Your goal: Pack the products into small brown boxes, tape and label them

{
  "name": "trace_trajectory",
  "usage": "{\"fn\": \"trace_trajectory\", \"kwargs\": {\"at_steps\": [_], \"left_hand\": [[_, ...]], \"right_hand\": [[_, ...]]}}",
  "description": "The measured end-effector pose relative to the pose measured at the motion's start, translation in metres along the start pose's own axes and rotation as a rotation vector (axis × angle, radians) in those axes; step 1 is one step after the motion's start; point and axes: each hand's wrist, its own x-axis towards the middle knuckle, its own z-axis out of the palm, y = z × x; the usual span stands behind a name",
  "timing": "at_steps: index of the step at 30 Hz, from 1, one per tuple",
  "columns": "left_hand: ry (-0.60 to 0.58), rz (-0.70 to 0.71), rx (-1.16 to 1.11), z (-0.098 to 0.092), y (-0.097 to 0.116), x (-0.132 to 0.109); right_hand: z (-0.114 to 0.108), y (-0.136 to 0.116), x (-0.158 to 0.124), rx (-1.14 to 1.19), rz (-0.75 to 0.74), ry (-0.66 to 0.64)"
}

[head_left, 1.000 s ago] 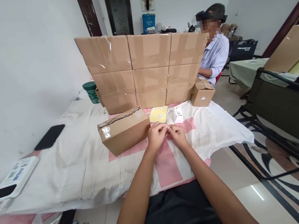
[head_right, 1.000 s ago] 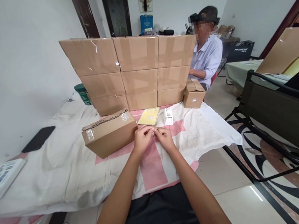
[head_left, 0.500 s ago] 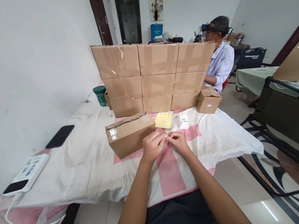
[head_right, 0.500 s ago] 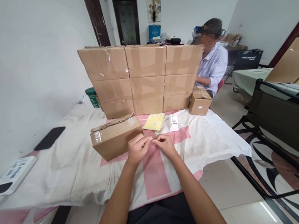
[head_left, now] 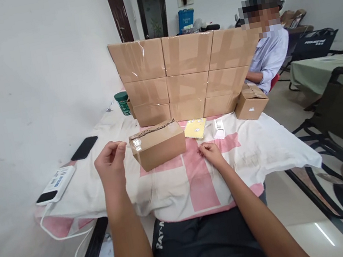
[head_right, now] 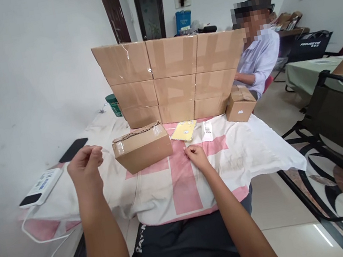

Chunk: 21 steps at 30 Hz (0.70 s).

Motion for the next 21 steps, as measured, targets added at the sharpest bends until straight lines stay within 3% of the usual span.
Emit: {"fn": "trace_trajectory", "kwargs": {"at_steps": [2, 4, 6, 8, 13, 21], "left_hand": [[-0.1, -0.043, 0.055, -0.009, 0.0, 0.013], [-0.287, -0.086, 0.179, -0.012, 0.003, 0.029], [-0.466, -0.109, 0.346, -0.012, 0.006, 0.046], [-0.568, -0.105, 0.5, -0.01, 0.008, 0.061], [-0.722, -0.171, 0.688, -0.003, 0.006, 0.087], [-0.779, -0.289, 0.645, 0.005, 0.006, 0.104]], "right_hand": [[0.0, 0.001, 0.0, -0.008, -0.006, -0.01], [0.0, 0.001, 0.0, -0.012, -0.009, -0.016], [0.0, 0.002, 0.001, -0.013, -0.013, -0.019], [0.0, 0.002, 0.002, -0.014, -0.018, -0.02], [0.0, 0.004, 0.002, -0.02, -0.026, -0.035], [0.0, 0.002, 0.001, -0.061, -0.024, -0.068]]}}
